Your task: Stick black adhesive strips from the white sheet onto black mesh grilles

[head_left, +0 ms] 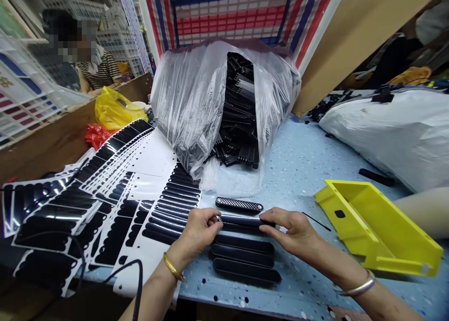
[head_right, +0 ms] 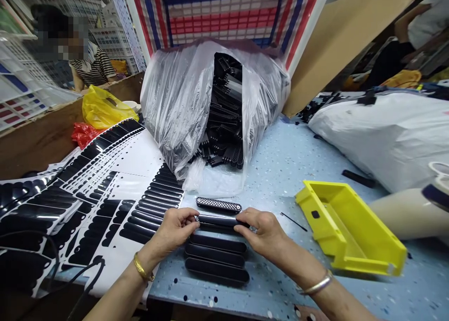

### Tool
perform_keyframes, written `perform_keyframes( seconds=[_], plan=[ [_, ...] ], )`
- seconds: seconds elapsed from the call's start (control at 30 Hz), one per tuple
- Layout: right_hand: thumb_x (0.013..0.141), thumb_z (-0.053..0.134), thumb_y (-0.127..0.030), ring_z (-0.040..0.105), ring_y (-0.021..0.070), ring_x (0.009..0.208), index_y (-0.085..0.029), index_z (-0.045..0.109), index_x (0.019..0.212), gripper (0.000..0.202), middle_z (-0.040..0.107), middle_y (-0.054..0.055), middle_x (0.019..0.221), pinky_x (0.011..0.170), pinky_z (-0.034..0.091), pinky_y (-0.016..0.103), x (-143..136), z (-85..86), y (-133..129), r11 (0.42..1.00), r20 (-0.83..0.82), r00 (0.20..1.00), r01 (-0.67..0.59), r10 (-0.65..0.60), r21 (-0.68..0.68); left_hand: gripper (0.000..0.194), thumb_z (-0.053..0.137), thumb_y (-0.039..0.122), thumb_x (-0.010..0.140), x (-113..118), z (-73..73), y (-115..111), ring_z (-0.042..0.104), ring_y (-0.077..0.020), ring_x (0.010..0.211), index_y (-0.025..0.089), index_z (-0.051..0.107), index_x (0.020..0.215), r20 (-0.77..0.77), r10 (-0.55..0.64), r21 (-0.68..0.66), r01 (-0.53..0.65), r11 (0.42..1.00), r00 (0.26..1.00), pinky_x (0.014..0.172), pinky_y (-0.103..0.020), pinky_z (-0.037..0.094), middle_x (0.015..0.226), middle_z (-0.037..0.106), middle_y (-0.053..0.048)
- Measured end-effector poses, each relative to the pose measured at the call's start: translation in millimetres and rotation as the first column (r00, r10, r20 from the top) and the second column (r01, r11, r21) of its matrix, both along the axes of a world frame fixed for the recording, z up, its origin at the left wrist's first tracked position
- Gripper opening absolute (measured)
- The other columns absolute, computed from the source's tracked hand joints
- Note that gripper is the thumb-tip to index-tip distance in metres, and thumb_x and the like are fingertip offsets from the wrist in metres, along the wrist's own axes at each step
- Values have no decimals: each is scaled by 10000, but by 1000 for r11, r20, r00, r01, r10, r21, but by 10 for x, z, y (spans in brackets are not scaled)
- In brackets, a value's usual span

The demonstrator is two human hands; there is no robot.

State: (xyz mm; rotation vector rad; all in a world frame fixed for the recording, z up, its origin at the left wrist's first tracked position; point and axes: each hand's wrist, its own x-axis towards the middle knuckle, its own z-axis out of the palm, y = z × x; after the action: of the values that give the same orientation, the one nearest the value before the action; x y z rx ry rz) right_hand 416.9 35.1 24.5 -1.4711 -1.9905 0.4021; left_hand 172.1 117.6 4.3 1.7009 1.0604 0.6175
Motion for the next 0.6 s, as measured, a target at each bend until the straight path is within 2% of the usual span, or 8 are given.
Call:
perform_keyframes(
  seconds=[0.17,0.6],
  plan=[
    [841,584,-175,687,158,701,-140,722,864,144,717,67,790,628,537,238,-13,-3,12,1000,6,1000,-11,10,19,299,597,224,707,-9,-10,-2,537,-102,557,90,755,923,-1,5,-9,-5,1000,1000,549,-203,407,618,617,-16],
    [830,603,-181,679,170,705,-169,724,859,125,715,64,811,644,535,260,-15,31,30,995,55,998,2,4,-101,279,592,200,705,-7,2,0,542,-102,553,97,752,909,-2,-3,-3,3,1000,1000,549,-205,413,609,605,-10]
  ],
)
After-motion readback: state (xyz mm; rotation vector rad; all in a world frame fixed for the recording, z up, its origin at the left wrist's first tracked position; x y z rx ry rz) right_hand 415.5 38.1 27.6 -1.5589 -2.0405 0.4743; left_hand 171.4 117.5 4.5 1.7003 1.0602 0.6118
